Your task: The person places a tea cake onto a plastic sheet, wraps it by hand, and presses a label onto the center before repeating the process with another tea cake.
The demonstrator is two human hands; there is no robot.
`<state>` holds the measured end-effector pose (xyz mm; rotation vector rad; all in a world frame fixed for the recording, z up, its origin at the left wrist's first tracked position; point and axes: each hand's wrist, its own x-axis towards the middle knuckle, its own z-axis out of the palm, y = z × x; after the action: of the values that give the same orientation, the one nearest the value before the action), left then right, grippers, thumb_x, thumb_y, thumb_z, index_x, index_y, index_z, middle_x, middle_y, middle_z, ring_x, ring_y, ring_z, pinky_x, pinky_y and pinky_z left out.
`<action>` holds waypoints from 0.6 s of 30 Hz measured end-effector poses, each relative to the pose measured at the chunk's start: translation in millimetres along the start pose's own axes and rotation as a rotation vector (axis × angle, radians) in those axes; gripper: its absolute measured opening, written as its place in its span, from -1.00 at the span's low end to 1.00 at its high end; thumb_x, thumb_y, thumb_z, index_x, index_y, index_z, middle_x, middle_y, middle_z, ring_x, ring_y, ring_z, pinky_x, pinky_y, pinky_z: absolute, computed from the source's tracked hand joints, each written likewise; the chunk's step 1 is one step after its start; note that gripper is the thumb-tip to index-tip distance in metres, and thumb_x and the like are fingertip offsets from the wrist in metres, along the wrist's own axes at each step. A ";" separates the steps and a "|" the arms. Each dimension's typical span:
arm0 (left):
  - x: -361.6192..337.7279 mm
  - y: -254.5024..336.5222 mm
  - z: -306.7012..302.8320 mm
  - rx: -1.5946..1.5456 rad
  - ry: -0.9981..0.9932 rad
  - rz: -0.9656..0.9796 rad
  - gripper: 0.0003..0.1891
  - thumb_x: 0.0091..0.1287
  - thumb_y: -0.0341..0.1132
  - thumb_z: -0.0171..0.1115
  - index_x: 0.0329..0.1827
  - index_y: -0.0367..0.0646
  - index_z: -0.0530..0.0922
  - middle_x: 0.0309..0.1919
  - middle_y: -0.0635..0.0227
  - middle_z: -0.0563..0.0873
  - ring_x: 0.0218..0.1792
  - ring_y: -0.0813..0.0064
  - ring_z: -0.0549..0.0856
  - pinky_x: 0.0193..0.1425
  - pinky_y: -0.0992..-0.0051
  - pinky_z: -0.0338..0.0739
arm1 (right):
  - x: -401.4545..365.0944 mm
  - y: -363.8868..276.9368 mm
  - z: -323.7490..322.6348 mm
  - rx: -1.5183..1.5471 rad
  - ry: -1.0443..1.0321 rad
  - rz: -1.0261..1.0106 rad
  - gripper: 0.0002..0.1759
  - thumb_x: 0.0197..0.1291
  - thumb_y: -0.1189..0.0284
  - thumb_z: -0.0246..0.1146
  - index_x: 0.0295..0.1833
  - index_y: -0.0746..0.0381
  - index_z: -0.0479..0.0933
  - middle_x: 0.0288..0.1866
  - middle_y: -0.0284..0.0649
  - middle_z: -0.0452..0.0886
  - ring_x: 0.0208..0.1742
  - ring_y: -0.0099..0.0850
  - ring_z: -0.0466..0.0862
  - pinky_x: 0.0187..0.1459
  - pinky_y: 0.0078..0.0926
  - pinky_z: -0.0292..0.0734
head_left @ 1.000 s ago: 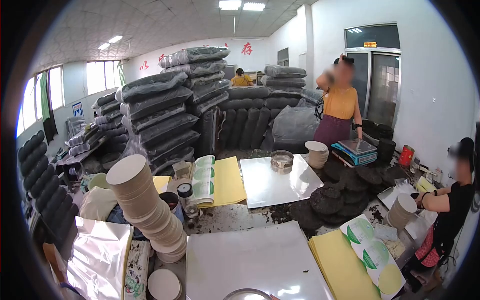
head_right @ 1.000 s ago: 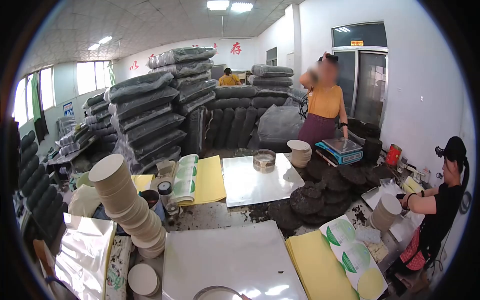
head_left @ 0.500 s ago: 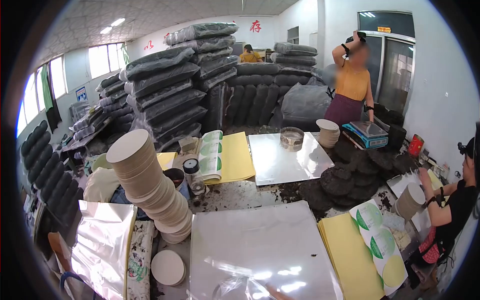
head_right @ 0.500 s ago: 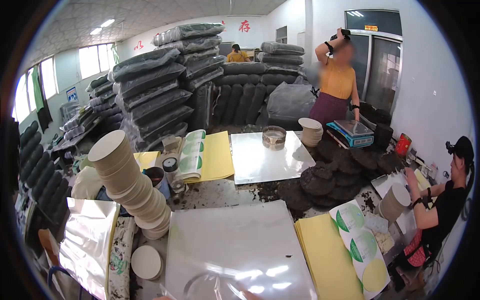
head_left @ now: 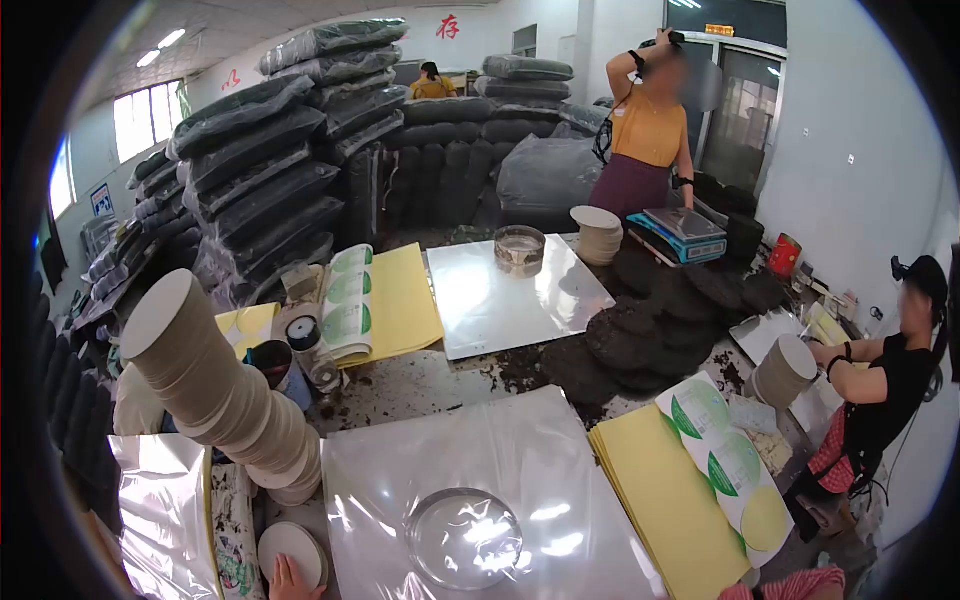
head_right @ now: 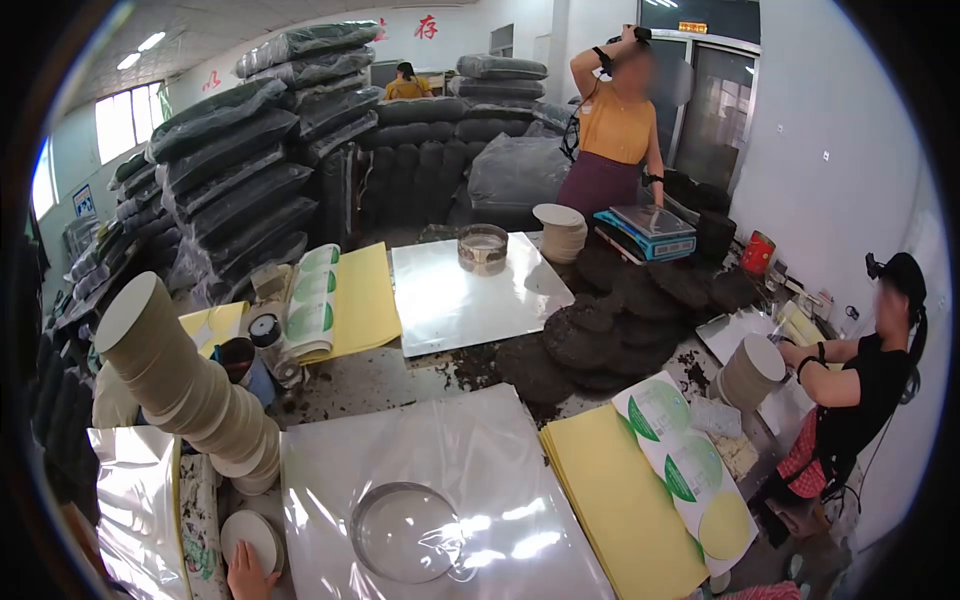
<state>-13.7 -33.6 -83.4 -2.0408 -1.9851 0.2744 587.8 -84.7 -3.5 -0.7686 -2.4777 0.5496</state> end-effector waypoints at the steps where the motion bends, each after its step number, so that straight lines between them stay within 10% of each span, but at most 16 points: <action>1: 1.3 2.9 -16.3 -0.123 0.005 -0.048 -0.12 0.28 0.18 0.27 0.48 -0.32 0.32 0.44 -0.07 0.41 0.34 -0.02 0.50 0.37 0.21 0.43 | 16.7 24.9 -24.5 -0.073 -0.093 0.263 -0.62 0.22 0.35 0.37 0.15 0.18 0.63 -0.18 -0.18 0.72 -0.25 -0.16 0.70 -0.25 -0.21 0.62; 2: 2.1 3.6 -26.9 -0.242 0.017 -0.103 -0.15 0.28 0.19 0.26 0.48 -0.26 0.34 0.44 0.00 0.43 0.30 0.02 0.54 0.31 0.24 0.50 | 62.8 42.4 -64.7 0.274 -0.303 0.724 -0.39 0.24 0.25 0.30 0.36 0.26 0.46 0.24 0.04 0.61 0.23 -0.10 0.64 0.14 -0.25 0.58; 3: 2.4 1.7 -30.6 -0.238 0.020 -0.102 -0.15 0.28 0.19 0.26 0.48 -0.26 0.34 0.44 0.00 0.43 0.30 0.02 0.54 0.31 0.24 0.50 | 84.5 83.1 -76.5 -0.064 -0.311 0.784 -0.44 0.23 0.21 0.32 0.32 0.16 0.50 0.09 -0.01 0.68 0.05 -0.09 0.70 0.07 -0.20 0.60; 4: 4.0 -0.7 -33.9 -0.212 0.012 -0.098 -0.17 0.28 0.19 0.27 0.48 -0.20 0.36 0.43 0.07 0.46 0.23 0.06 0.60 0.23 0.26 0.55 | 77.7 153.2 -55.1 -0.286 0.139 0.509 -0.40 0.21 0.23 0.32 0.34 0.19 0.46 0.07 0.01 0.67 0.06 -0.03 0.67 0.09 -0.15 0.59; 8: 6.3 -10.8 -26.3 -0.172 -0.096 -0.113 -0.20 0.27 0.20 0.28 0.47 -0.11 0.39 0.41 0.23 0.49 0.07 0.13 0.69 0.09 0.30 0.62 | 139.0 317.9 -69.5 -0.668 0.207 0.439 -0.10 0.07 0.37 0.34 0.51 0.42 0.16 0.43 0.24 0.32 0.42 0.08 0.39 0.37 -0.19 0.40; 14: 4.3 -12.1 -30.9 -0.140 -0.113 -0.093 -0.22 0.29 0.18 0.27 0.47 -0.11 0.39 0.42 0.23 0.47 0.00 0.10 0.72 0.02 0.25 0.64 | 176.5 366.7 -117.7 -0.987 0.111 0.945 -0.05 0.00 0.37 0.37 0.56 0.23 0.18 0.55 0.17 0.20 0.63 0.05 0.08 0.56 0.26 -0.19; 18: 24.0 8.9 -96.0 -0.294 -0.282 -0.192 -0.45 0.45 -0.10 0.15 0.43 -0.16 0.44 0.31 0.09 0.57 0.07 0.00 0.69 0.12 0.20 0.60 | 136.8 419.4 -106.3 -1.000 0.209 0.862 -0.21 0.16 0.53 0.22 0.56 0.11 0.24 0.57 0.00 0.23 0.63 -0.04 0.11 0.54 0.35 -0.19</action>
<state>27.0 -16.3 5.6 -2.0507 -2.5063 0.2542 720.4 341.7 -83.7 -2.1547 -2.0155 -0.5810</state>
